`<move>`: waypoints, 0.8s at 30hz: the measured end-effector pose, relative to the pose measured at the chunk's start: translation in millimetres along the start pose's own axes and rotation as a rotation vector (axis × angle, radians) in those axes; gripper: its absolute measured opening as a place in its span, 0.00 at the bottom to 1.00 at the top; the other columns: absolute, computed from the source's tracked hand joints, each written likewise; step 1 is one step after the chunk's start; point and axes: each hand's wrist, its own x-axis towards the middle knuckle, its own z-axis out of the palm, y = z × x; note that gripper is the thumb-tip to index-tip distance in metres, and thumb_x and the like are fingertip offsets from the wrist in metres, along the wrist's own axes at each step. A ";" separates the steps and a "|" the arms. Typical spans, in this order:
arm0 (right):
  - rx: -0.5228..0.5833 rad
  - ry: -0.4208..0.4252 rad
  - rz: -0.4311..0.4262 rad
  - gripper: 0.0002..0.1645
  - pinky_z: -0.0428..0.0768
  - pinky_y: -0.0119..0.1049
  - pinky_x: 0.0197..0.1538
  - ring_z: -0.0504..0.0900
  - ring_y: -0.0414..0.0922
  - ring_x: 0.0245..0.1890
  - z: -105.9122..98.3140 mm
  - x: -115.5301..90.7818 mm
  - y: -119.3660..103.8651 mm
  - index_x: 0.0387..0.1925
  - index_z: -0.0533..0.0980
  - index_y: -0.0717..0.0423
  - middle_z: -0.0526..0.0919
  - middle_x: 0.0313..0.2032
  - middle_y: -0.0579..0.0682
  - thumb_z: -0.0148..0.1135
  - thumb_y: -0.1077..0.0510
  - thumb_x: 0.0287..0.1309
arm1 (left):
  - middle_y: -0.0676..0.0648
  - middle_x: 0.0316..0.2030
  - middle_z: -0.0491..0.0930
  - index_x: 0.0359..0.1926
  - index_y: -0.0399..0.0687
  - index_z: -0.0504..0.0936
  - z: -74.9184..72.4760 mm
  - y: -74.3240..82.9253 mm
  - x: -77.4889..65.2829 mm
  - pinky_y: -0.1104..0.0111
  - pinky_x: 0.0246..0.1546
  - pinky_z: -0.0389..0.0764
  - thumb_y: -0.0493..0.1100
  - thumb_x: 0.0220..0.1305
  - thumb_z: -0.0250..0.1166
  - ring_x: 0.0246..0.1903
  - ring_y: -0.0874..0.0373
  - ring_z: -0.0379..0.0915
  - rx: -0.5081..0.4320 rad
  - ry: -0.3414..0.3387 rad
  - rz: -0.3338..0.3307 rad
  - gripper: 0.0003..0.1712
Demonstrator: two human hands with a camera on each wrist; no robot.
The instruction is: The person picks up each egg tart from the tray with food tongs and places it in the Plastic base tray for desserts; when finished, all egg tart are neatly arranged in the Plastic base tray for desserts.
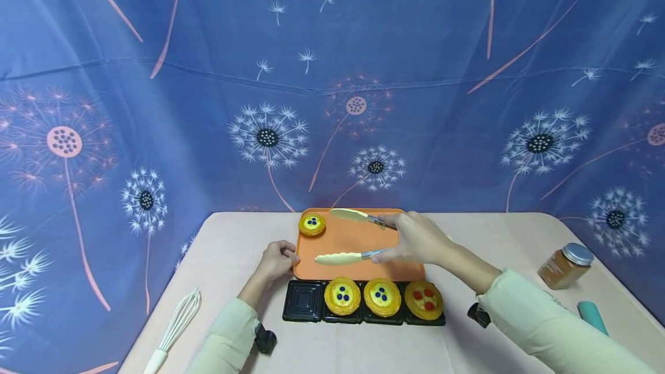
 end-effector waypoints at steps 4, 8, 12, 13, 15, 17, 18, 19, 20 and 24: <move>0.012 -0.018 0.035 0.59 0.52 0.31 0.17 0.49 0.37 0.11 5.8 19.6 2.8 0.61 0.75 0.64 0.78 0.16 0.50 0.74 0.26 0.38 | 0.44 0.27 0.71 0.43 0.29 0.76 0.6 -0.6 0.4 0.66 0.21 0.83 0.27 0.59 0.64 0.23 0.57 0.72 0.003 -0.002 -0.004 0.10; 0.007 -0.037 0.072 0.61 0.49 0.29 0.17 0.45 0.35 0.11 13.4 35.9 5.4 0.62 0.74 0.65 0.65 0.10 0.42 0.74 0.25 0.37 | 0.45 0.27 0.72 0.42 0.29 0.77 0.1 -0.4 1.8 0.66 0.21 0.83 0.27 0.59 0.65 0.23 0.57 0.72 0.005 0.003 -0.003 0.11; 0.018 -0.059 0.108 0.61 0.49 0.30 0.16 0.45 0.37 0.12 25.5 48.5 9.2 0.62 0.74 0.65 0.62 0.09 0.41 0.75 0.26 0.36 | 0.45 0.28 0.73 0.43 0.29 0.77 -1.7 -0.6 2.0 0.66 0.21 0.83 0.27 0.59 0.65 0.24 0.58 0.72 0.015 0.009 -0.003 0.11; 0.018 -0.065 0.112 0.61 0.49 0.30 0.16 0.45 0.37 0.12 29.3 51.0 10.6 0.63 0.74 0.64 0.61 0.08 0.42 0.75 0.26 0.36 | 0.45 0.28 0.73 0.43 0.29 0.77 -2.0 -0.7 2.0 0.66 0.21 0.83 0.27 0.59 0.65 0.23 0.58 0.72 0.020 0.010 -0.001 0.11; 0.014 -0.077 0.128 0.61 0.49 0.30 0.16 0.45 0.37 0.12 37.2 55.5 13.4 0.64 0.73 0.61 0.59 0.08 0.41 0.75 0.25 0.35 | 0.45 0.28 0.73 0.42 0.30 0.77 -1.9 -1.2 1.9 0.67 0.21 0.83 0.27 0.58 0.65 0.23 0.57 0.72 0.021 0.015 -0.009 0.11; 0.012 -0.082 0.136 0.61 0.48 0.30 0.16 0.45 0.37 0.12 45.0 59.4 16.7 0.65 0.73 0.58 0.57 0.08 0.40 0.74 0.24 0.35 | 0.45 0.28 0.73 0.42 0.30 0.77 -1.2 -1.7 1.9 0.67 0.20 0.83 0.27 0.59 0.66 0.23 0.57 0.72 0.028 0.015 -0.007 0.10; 0.015 -0.085 0.142 0.61 0.48 0.30 0.16 0.45 0.37 0.11 48.6 61.2 18.3 0.65 0.73 0.57 0.56 0.08 0.40 0.75 0.25 0.35 | 0.45 0.28 0.73 0.42 0.30 0.77 -0.7 -2.0 2.1 0.67 0.20 0.83 0.28 0.59 0.65 0.23 0.57 0.72 0.028 0.013 -0.004 0.10; 0.020 -0.086 0.145 0.60 0.48 0.30 0.15 0.45 0.37 0.11 51.8 62.9 19.7 0.65 0.73 0.57 0.56 0.08 0.40 0.75 0.25 0.35 | 0.45 0.28 0.73 0.42 0.30 0.77 -0.3 -2.1 2.3 0.67 0.20 0.83 0.28 0.59 0.66 0.23 0.57 0.72 0.028 0.013 -0.003 0.10; 0.024 -0.088 0.151 0.60 0.48 0.30 0.15 0.45 0.37 0.11 54.5 64.6 20.9 0.66 0.73 0.56 0.55 0.07 0.40 0.76 0.26 0.35 | 0.45 0.28 0.73 0.42 0.30 0.77 0.1 -2.3 2.4 0.67 0.21 0.83 0.28 0.59 0.66 0.23 0.58 0.72 0.025 0.013 -0.002 0.10; 0.049 -0.095 0.177 0.58 0.48 0.30 0.15 0.45 0.37 0.10 62.9 72.5 24.5 0.66 0.72 0.58 0.58 0.06 0.40 0.78 0.31 0.38 | 0.45 0.28 0.73 0.42 0.31 0.77 0.2 -2.9 2.5 0.67 0.21 0.83 0.28 0.59 0.65 0.23 0.58 0.72 0.021 0.015 0.007 0.10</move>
